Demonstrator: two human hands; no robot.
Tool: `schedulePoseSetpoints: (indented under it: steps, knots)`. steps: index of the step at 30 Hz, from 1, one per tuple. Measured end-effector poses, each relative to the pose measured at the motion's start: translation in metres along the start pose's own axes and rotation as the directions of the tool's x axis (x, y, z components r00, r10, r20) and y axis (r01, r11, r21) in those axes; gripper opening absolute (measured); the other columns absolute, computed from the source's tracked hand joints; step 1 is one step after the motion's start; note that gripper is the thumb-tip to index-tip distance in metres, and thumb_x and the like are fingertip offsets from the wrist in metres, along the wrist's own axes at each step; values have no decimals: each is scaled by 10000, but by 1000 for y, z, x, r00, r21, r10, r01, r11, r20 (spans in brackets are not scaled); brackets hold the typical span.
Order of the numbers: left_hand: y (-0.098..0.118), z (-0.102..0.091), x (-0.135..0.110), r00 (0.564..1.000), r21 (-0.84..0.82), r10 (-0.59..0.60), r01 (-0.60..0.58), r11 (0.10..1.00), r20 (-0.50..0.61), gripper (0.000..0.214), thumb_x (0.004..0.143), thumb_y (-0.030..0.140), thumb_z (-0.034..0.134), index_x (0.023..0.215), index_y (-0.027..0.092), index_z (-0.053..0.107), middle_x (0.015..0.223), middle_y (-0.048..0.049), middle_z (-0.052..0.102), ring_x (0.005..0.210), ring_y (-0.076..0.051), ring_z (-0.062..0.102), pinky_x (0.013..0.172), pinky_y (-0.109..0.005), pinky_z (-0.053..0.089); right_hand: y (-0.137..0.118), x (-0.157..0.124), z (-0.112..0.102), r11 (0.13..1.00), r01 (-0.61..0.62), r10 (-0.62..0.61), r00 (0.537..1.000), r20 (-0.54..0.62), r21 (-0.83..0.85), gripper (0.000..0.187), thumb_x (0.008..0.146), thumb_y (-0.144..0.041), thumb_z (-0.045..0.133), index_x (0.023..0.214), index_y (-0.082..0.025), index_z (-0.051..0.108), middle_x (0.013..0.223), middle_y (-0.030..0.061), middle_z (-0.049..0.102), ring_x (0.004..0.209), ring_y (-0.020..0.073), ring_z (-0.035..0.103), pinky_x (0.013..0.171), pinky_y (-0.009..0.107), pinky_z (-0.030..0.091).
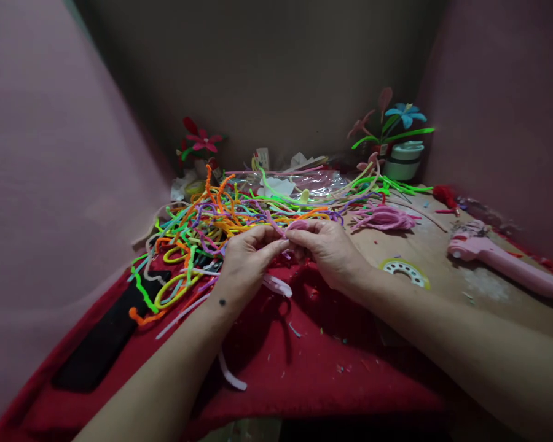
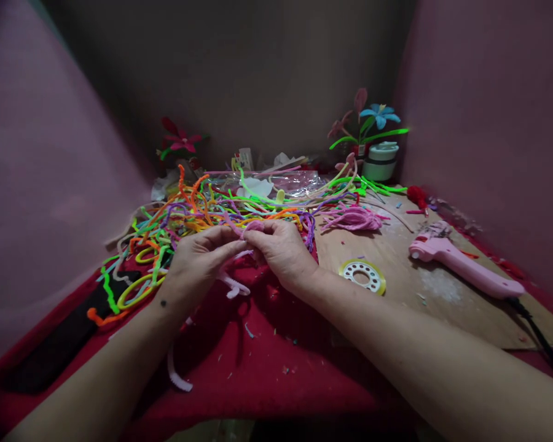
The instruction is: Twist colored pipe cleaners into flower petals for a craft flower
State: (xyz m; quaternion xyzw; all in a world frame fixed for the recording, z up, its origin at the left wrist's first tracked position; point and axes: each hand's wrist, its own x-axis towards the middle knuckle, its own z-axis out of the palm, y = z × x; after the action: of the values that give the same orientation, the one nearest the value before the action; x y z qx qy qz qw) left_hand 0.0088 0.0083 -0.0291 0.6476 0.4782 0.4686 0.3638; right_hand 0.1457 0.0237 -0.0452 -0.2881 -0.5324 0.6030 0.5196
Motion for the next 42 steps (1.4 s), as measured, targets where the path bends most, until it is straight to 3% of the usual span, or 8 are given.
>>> schedulePoseSetpoints:
  steps: [9, 14, 18, 21, 24, 28, 33, 42]
  knots:
    - [5, 1, -3, 996, -87, -53, 47, 995, -69, 173, 613, 265, 734, 658, 133, 631, 623, 8, 604, 594, -109, 526, 576, -213, 417, -8, -3, 2, 935, 29, -53, 997, -59, -354, 159, 738, -187, 519, 583, -150, 518, 508, -48, 472, 471, 71, 397, 457, 223, 276]
    - [-7, 1, -4, 973, 164, 194, -172, 971, -125, 82, 731, 231, 623, 692, 160, 625, 673, -3, 618, 648, -132, 555, 631, -249, 430, -5, -4, 2, 983, -13, 8, 1000, -30, -186, 198, 706, -178, 514, 512, -158, 480, 440, -53, 437, 418, 66, 366, 430, 225, 269]
    - [-13, -1, -5, 822, 588, 567, -483, 649, 49, 119, 798, 152, 532, 706, 184, 599, 696, -7, 629, 705, -146, 569, 740, -300, 404, 1, 1, -1, 990, -140, 141, 989, -39, 27, 151, 641, -167, 541, 500, -157, 488, 426, -49, 435, 370, 67, 344, 375, 227, 244]
    - [-13, -1, -6, 759, 682, 631, -548, 485, 161, 135, 814, 130, 494, 721, 180, 578, 703, -21, 629, 699, -154, 562, 736, -313, 392, 2, 3, -2, 971, -221, 223, 975, -13, 94, 142, 604, -153, 555, 486, -158, 476, 425, -43, 438, 350, 69, 335, 340, 228, 220]
    - [-9, 0, -6, 836, 612, 546, -455, 647, 44, 103, 800, 156, 519, 717, 175, 576, 707, -24, 622, 709, -155, 554, 711, -297, 406, 1, 3, -2, 980, -179, 178, 984, 11, 84, 172, 629, -162, 557, 487, -160, 462, 426, -44, 428, 358, 69, 349, 349, 226, 244]
    - [-3, -1, -4, 993, 144, 104, -95, 985, -51, 82, 753, 190, 575, 678, 156, 580, 638, 5, 582, 598, -115, 526, 605, -245, 408, -4, -2, 2, 996, -50, 46, 997, 63, 69, 51, 643, -131, 579, 677, -153, 548, 533, -53, 498, 431, 65, 414, 417, 210, 331]
    - [-1, -7, 1, 964, -410, -207, 259, 874, 169, 118, 650, 204, 690, 705, 120, 627, 638, -2, 603, 574, -101, 557, 604, -229, 443, -8, -4, 5, 992, 109, -105, 993, 50, -70, 84, 674, -149, 627, 709, -160, 551, 605, -53, 519, 504, 61, 455, 489, 205, 382]
    - [-2, -11, 2, 936, -478, -188, 317, 819, 298, 81, 670, 161, 673, 691, 116, 610, 657, -20, 587, 577, -96, 539, 609, -231, 434, -6, -1, -1, 997, 22, -29, 994, 103, 67, 114, 670, -206, 681, 644, -132, 597, 547, -29, 559, 451, 58, 447, 444, 204, 335]
